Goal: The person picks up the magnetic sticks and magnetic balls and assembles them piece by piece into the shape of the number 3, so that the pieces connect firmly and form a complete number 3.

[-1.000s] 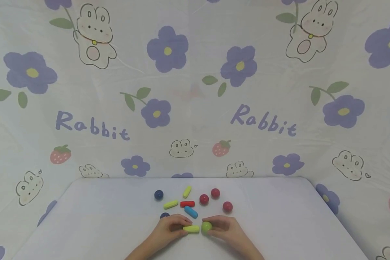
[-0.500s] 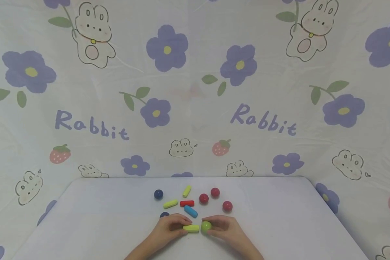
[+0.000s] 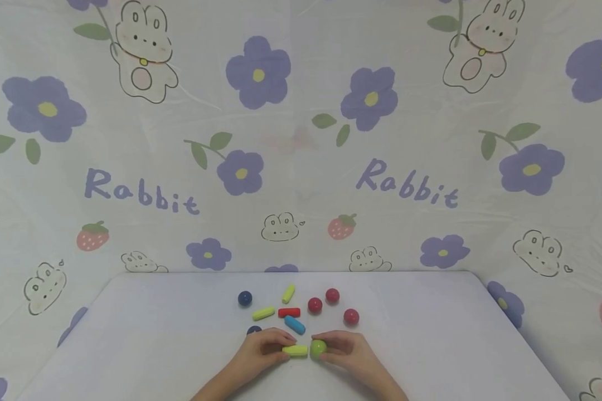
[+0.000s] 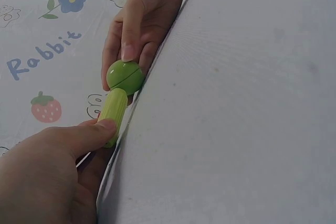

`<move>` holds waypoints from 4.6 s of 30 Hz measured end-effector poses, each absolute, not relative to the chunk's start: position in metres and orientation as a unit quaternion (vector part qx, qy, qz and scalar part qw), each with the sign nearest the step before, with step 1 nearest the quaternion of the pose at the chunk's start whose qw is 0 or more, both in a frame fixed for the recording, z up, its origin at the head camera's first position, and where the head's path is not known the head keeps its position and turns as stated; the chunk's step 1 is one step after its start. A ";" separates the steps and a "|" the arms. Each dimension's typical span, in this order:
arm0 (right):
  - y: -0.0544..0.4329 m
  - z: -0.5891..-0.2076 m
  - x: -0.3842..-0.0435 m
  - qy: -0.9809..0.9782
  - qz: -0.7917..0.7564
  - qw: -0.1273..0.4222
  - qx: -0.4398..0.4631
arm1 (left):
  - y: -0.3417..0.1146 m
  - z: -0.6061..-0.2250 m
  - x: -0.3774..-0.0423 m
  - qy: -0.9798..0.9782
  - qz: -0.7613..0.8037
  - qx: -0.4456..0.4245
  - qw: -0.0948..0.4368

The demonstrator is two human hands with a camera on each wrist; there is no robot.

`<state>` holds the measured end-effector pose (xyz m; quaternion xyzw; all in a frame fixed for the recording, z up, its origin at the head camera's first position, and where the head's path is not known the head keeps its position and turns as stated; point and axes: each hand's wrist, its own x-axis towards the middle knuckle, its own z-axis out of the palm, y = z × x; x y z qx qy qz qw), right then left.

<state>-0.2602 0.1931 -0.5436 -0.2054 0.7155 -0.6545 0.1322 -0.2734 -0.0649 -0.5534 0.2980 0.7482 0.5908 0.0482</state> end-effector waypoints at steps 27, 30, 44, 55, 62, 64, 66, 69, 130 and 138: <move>0.190 -0.544 -0.259 0.712 -0.654 0.133 -0.218 | -0.065 -0.554 -0.274 0.742 0.598 0.299 0.058; 0.189 -0.544 -0.259 0.723 -0.643 0.126 -0.219 | -0.065 -0.549 -0.271 0.739 0.600 0.301 0.056; 0.189 -0.545 -0.258 0.722 -0.648 0.117 -0.214 | -0.065 -0.523 -0.257 0.743 0.591 0.310 0.050; 0.191 -0.545 -0.257 0.728 -0.643 0.116 -0.208 | -0.065 -0.525 -0.256 0.724 0.592 0.349 -0.047; 0.192 -0.545 -0.258 0.723 -0.647 0.111 -0.217 | -0.069 -0.541 -0.269 0.714 0.601 0.338 -0.124; 0.191 -0.545 -0.258 0.724 -0.646 0.115 -0.211 | -0.070 -0.540 -0.270 0.720 0.596 0.326 -0.143; 0.191 -0.544 -0.257 0.725 -0.647 0.119 -0.205 | -0.071 -0.539 -0.270 0.734 0.582 0.310 -0.163; 0.190 -0.543 -0.257 0.727 -0.646 0.123 -0.198 | -0.073 -0.536 -0.269 0.750 0.559 0.294 -0.198; 0.190 -0.543 -0.256 0.720 -0.658 0.131 -0.179 | -0.095 -0.547 -0.278 0.847 0.511 0.134 -0.052; 0.191 -0.544 -0.255 0.714 -0.661 0.116 -0.201 | -0.094 -0.547 -0.276 0.842 0.514 0.160 -0.037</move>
